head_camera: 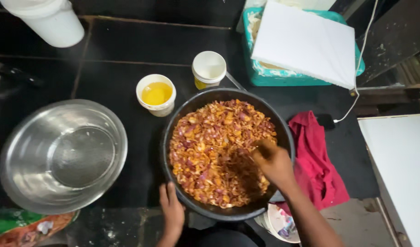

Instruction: The person mixes a bowl of sliced onions and spices by hand, then pours a liquid from a small cup into the mixture.

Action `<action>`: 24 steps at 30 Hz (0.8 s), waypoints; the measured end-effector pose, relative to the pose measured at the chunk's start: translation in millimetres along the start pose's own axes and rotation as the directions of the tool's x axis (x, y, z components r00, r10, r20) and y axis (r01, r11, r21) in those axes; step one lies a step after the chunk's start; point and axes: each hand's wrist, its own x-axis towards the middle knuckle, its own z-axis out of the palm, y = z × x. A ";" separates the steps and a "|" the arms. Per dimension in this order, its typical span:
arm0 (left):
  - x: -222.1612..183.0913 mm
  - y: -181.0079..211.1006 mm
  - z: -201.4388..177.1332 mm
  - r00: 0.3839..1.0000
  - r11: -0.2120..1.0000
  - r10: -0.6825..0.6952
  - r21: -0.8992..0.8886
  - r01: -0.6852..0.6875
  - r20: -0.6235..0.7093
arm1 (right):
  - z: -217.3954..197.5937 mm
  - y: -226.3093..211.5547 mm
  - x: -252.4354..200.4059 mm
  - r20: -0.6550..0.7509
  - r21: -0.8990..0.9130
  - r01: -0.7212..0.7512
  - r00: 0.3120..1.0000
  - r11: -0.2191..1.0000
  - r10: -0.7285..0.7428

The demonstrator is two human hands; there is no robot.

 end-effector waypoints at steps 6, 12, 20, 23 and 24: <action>164.5 67.1 24.9 0.930 0.969 0.073 0.196 -0.152 0.359 | 44.9 0.7 -36.0 -0.169 0.001 -0.019 0.985 1.000 0.019; 173.9 69.5 51.2 0.896 0.879 0.254 0.300 -0.371 0.365 | 27.1 -0.3 -49.6 -0.139 0.287 0.035 0.990 0.957 0.005; 59.4 31.0 25.4 0.987 0.981 0.162 0.107 -0.160 -0.013 | -42.2 -7.1 -56.9 -0.423 0.618 0.430 0.887 0.658 -0.183; -10.7 -2.6 29.0 0.995 0.994 0.099 0.059 -0.097 -0.031 | -36.1 -1.3 -45.7 -0.546 0.611 0.583 0.800 0.535 -0.249; -39.0 -12.4 30.3 0.998 0.994 0.068 0.086 -0.068 -0.001 | -27.4 3.4 -34.6 -0.510 0.790 0.567 0.819 0.233 -0.264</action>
